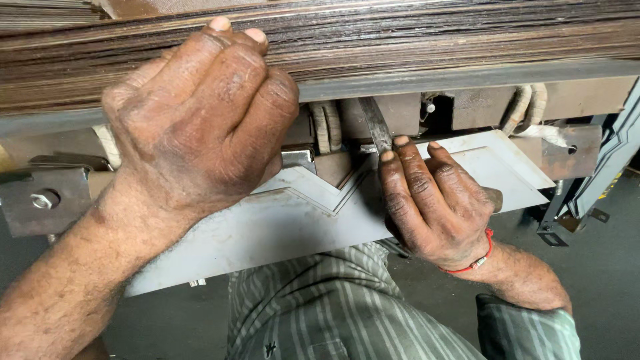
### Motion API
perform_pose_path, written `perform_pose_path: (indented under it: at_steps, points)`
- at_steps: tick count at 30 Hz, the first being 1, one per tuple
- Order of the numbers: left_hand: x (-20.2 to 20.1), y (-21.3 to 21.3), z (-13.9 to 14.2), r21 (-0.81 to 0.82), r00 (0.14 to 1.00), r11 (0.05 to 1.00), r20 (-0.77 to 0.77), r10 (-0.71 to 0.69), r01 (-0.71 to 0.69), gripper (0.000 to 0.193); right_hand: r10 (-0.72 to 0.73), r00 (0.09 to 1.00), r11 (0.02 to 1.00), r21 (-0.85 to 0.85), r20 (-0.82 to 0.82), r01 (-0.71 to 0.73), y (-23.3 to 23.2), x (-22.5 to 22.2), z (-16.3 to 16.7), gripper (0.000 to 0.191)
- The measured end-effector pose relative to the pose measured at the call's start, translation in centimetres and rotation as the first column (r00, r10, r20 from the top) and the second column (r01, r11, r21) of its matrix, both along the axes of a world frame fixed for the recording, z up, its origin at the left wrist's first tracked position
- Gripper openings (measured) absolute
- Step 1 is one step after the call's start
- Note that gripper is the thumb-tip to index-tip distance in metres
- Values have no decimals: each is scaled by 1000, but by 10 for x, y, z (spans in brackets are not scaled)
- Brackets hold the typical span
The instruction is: The person repeatedly picks up thin cardboard sheets from a stack and places them into a V-shaped metal guide on a machine. The person aligns the sheets and stacks them in the guide throughout the clip.
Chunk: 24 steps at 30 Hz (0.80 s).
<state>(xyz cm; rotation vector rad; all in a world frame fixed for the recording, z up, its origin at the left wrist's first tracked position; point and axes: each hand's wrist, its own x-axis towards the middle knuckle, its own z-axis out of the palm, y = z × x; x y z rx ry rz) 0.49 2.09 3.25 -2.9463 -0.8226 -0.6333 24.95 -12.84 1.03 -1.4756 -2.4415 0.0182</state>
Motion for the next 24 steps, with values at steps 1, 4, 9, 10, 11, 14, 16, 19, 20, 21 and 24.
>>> perform_pose_path:
  at_steps: [1, 4, 9, 10, 11, 14, 16, 19, 20, 21, 24]
  points:
    - [0, -1, -1, 13, 1000, 1000, -2, 1, -1, 8, 0, 1000, 1000, 2, 1, 0, 0, 1, 1, 25]
    - [-2, -3, -4, 34, 1000, 999, -11, -10, 10, 7, -14, 1000, 1000, -16, 14, 15, -3, 1, 2, 23]
    - [-7, -4, -5, 55, 998, 998, -50, -40, 43, 10, -35, 999, 999, -25, -5, 35, -3, -1, 3, 25]
    - [-7, -4, -5, 60, 997, 997, -60, -51, 55, 11, -43, 999, 999, -19, -17, 43, -2, 0, 3, 26]
    - [-8, -3, -4, 62, 996, 996, -68, -56, 60, 11, -48, 997, 997, -62, -54, 45, 1, 5, 4, 35]
    - [-7, -2, -2, 51, 995, 997, -72, -62, 65, 15, -93, 976, 985, -163, -195, 61, 7, 22, 7, 44]
    - [-6, -1, 0, 20, 996, 998, -68, -57, 59, 17, -148, 934, 976, -201, -325, 85, 7, 30, 7, 26]
    - [-3, 0, 2, -66, 998, 996, -30, -54, 52, 19, -132, 953, 977, -196, -273, 80, 4, 37, 1, 29]
    - [-2, 0, 1, -105, 998, 993, -8, -57, 56, 21, -124, 943, 975, -214, -310, 58, 4, 41, -2, 27]
    - [-1, 1, 1, -140, 998, 988, 13, -61, 62, 24, -116, 930, 973, -229, -348, 36, 6, 47, -4, 27]
    - [0, 2, 3, -138, 998, 989, 39, -45, 50, 20, -120, 898, 963, -269, -424, 2, 16, 69, -16, 23]
